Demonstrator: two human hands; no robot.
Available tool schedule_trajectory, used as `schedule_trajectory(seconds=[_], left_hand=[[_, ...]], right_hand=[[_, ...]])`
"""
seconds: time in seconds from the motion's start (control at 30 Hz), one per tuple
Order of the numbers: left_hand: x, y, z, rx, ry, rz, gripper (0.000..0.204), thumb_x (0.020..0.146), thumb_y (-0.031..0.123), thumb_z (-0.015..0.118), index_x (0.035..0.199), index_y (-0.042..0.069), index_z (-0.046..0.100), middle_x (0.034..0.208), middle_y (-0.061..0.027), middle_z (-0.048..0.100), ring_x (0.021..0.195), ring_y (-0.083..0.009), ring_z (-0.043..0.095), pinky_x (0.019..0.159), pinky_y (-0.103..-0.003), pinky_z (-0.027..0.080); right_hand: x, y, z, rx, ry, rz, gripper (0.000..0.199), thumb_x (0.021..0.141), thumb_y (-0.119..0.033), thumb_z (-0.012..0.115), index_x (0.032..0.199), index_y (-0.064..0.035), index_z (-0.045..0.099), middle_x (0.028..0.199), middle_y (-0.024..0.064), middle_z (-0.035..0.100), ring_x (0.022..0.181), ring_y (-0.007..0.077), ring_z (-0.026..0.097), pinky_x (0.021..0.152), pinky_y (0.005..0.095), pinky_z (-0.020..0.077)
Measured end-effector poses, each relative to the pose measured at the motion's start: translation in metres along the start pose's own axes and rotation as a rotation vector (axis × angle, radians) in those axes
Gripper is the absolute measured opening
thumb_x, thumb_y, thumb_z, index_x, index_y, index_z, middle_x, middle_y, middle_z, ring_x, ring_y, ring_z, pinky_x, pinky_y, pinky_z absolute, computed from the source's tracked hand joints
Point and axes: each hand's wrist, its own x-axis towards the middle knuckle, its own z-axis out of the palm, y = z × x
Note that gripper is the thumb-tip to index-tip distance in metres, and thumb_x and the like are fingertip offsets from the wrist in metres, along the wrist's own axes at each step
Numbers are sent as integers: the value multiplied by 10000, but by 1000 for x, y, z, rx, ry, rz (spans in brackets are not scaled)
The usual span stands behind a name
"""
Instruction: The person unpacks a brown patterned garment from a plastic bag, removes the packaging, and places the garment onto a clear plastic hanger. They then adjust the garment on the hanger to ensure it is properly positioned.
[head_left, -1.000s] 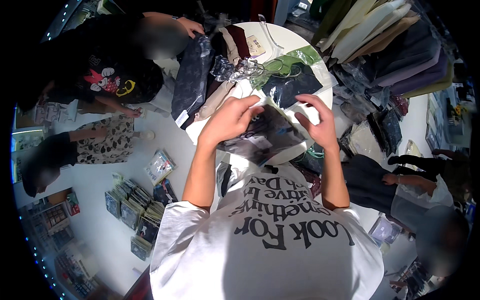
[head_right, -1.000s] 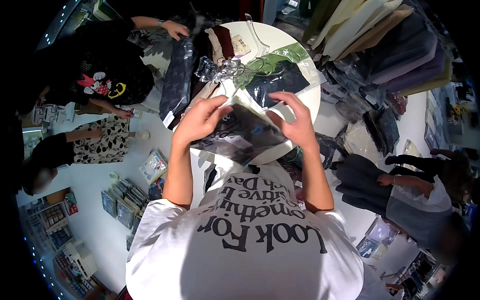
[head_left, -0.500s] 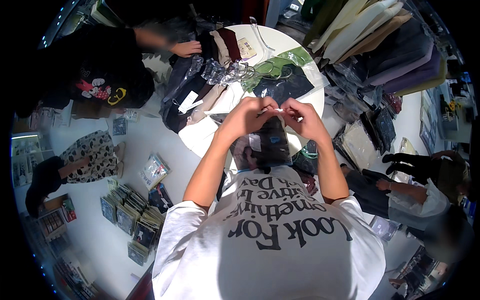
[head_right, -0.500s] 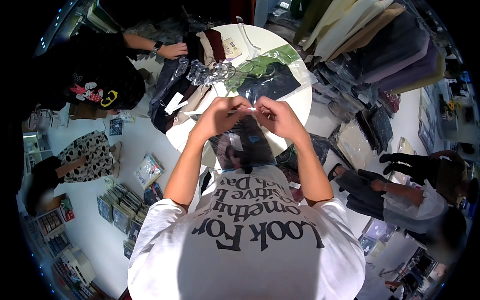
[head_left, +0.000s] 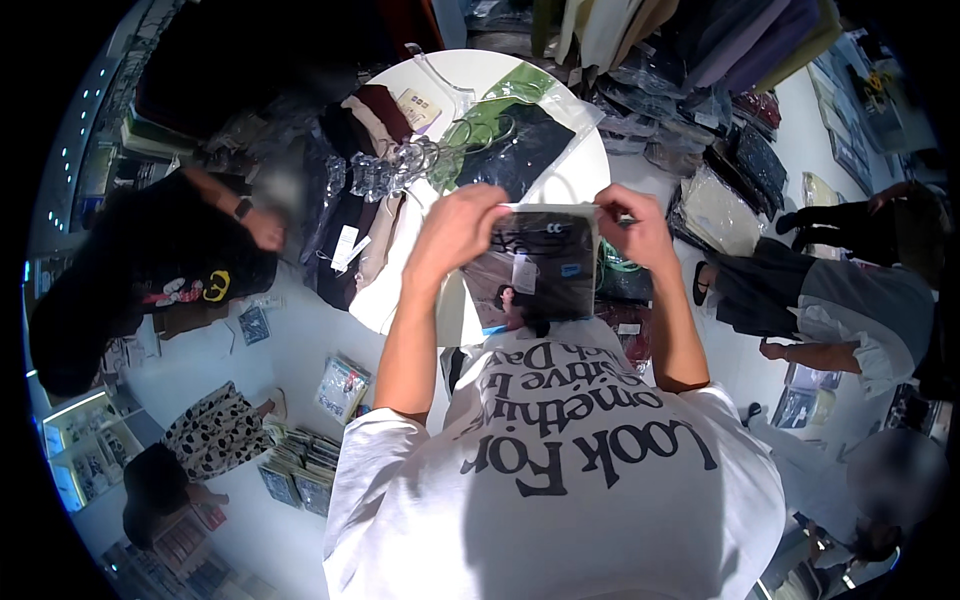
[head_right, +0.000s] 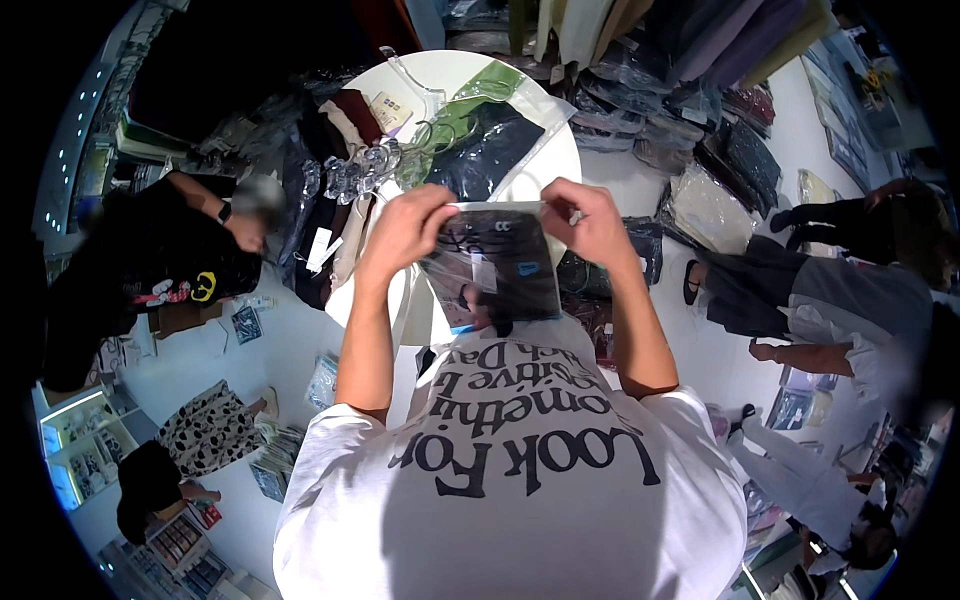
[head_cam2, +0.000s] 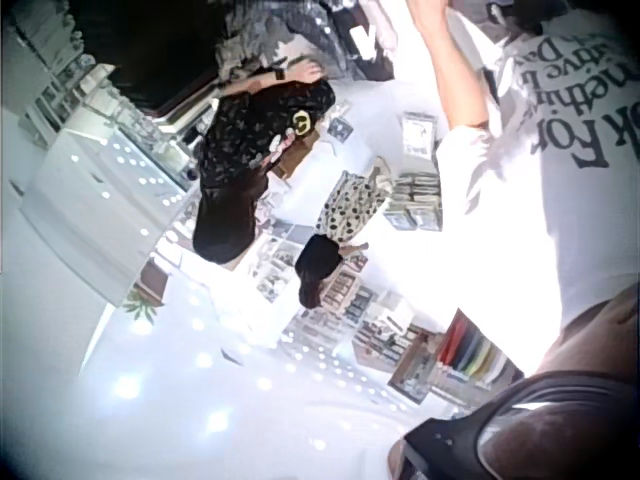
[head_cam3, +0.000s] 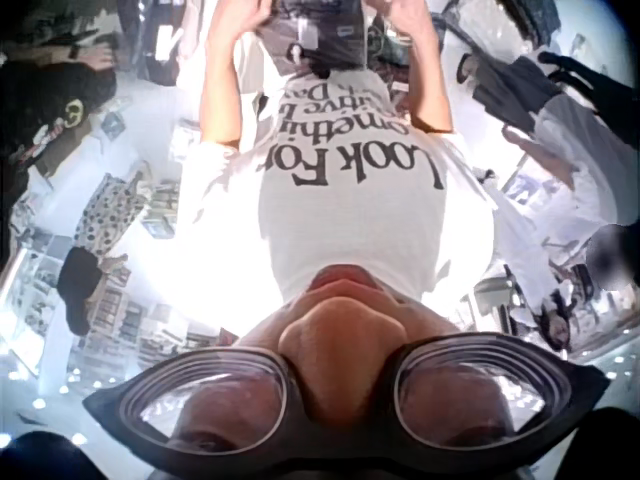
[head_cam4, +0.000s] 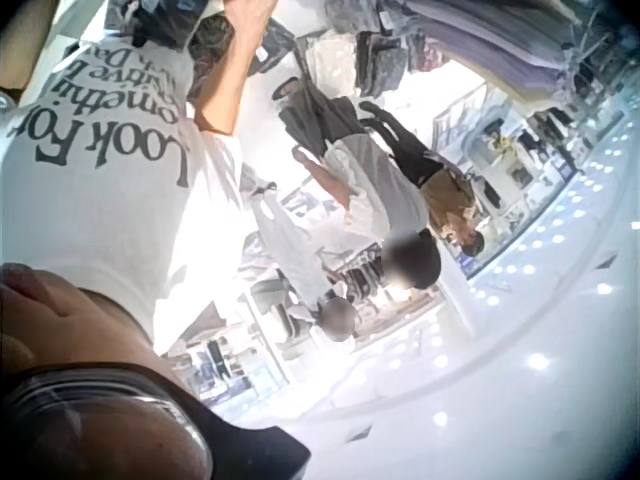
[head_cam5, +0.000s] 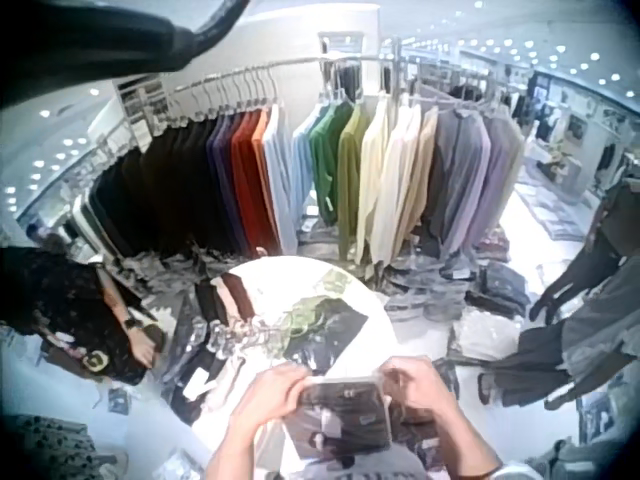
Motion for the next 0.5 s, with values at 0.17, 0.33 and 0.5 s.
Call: schedule_trajectory(seconds=[0.17, 0.33, 0.5], left_hand=[[-29, -35, -30, 82, -36, -221, 136, 876, 127, 603, 847, -6, 611, 794, -177, 610, 767, -373, 584, 666, -426, 460], [-34, -48, -4, -249, 131, -257, 197, 870, 116, 642, 1023, -8, 648, 1039, -150, 676, 921, -300, 662, 816, -364, 519], [7, -47, 32, -64, 224, 104, 290, 859, 144, 681, 1126, 34, 658, 1077, -138, 663, 944, -284, 649, 793, -333, 518]], right_hand=[[-17, 34, -37, 113, 79, 155, 73, 853, -48, 601, 804, -4, 570, 651, -44, 483, 595, 24, 387, 539, 199, 327], [-13, 47, -29, 142, 4, 181, 63, 872, -62, 593, 841, -11, 571, 693, -42, 501, 626, 24, 386, 553, 196, 324], [-1, 49, -21, 369, -40, 208, 36, 878, -77, 593, 863, -44, 596, 742, -47, 567, 653, 30, 438, 586, 203, 367]])
